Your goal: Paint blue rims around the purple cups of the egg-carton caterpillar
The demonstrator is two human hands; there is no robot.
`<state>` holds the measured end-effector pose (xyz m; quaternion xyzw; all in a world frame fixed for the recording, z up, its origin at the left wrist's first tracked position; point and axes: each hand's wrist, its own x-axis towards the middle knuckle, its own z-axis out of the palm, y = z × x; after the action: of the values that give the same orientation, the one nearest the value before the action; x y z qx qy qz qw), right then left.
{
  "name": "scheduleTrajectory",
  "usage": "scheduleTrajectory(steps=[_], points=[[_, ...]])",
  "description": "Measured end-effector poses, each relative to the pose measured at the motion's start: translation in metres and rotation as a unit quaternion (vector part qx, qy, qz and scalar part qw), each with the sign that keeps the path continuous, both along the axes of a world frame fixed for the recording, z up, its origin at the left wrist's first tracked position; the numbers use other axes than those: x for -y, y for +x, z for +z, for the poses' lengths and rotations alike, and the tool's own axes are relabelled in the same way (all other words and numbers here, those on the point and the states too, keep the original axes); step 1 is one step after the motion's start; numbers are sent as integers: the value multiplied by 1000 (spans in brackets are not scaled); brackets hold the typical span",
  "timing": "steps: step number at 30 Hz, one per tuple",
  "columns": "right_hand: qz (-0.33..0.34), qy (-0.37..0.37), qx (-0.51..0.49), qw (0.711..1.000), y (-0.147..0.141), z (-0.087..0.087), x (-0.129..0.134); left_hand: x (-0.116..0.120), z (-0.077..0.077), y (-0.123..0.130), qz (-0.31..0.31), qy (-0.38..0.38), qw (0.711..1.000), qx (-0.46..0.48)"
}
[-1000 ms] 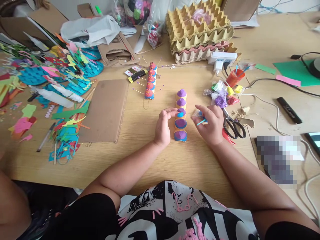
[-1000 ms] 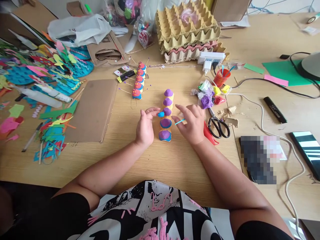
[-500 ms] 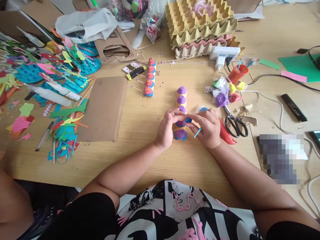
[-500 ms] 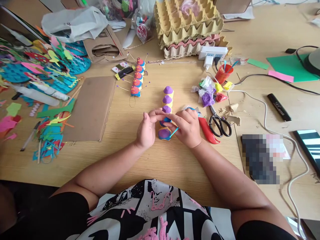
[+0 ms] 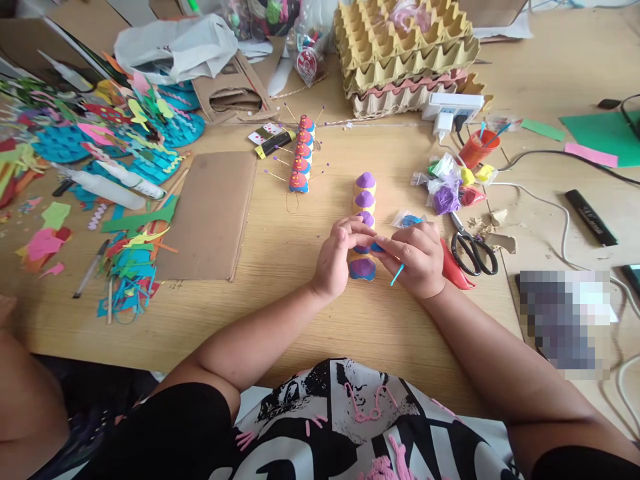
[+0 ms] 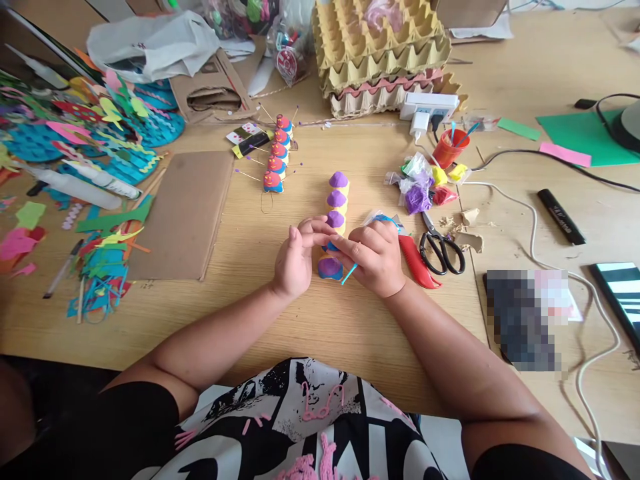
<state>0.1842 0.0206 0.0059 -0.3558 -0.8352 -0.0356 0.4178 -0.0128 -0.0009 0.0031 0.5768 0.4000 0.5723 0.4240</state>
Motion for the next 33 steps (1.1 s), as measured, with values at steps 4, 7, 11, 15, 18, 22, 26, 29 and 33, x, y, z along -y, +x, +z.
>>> scheduleTrajectory(steps=[4,7,11,15,18,22,26,29,33], points=[[1,-13,-28,1000,-2,3,1,2,5,-6,8,84,991,-100],[4,-26,-73,997,-4,6,1,2,9,-8,35,143,977,-156],[10,-26,-126,992,-7,7,-1,0,8,-6,83,135,976,-148],[12,-98,-138,986,-10,3,-3,-3,4,-2,114,83,984,-110],[34,-149,-131,979,-11,1,-4,-5,5,-1,98,96,980,-145],[41,-163,-143,975,-11,0,-4,-6,5,-1,71,172,963,-193],[19,-175,-153,973,-10,-4,-7,-7,2,1,88,175,956,-216],[16,-172,-155,973,-9,-9,-10,-9,-2,2,102,176,956,-210],[-1,-163,-172,972,-8,-13,-13,-12,-7,-1,94,165,971,-148]])
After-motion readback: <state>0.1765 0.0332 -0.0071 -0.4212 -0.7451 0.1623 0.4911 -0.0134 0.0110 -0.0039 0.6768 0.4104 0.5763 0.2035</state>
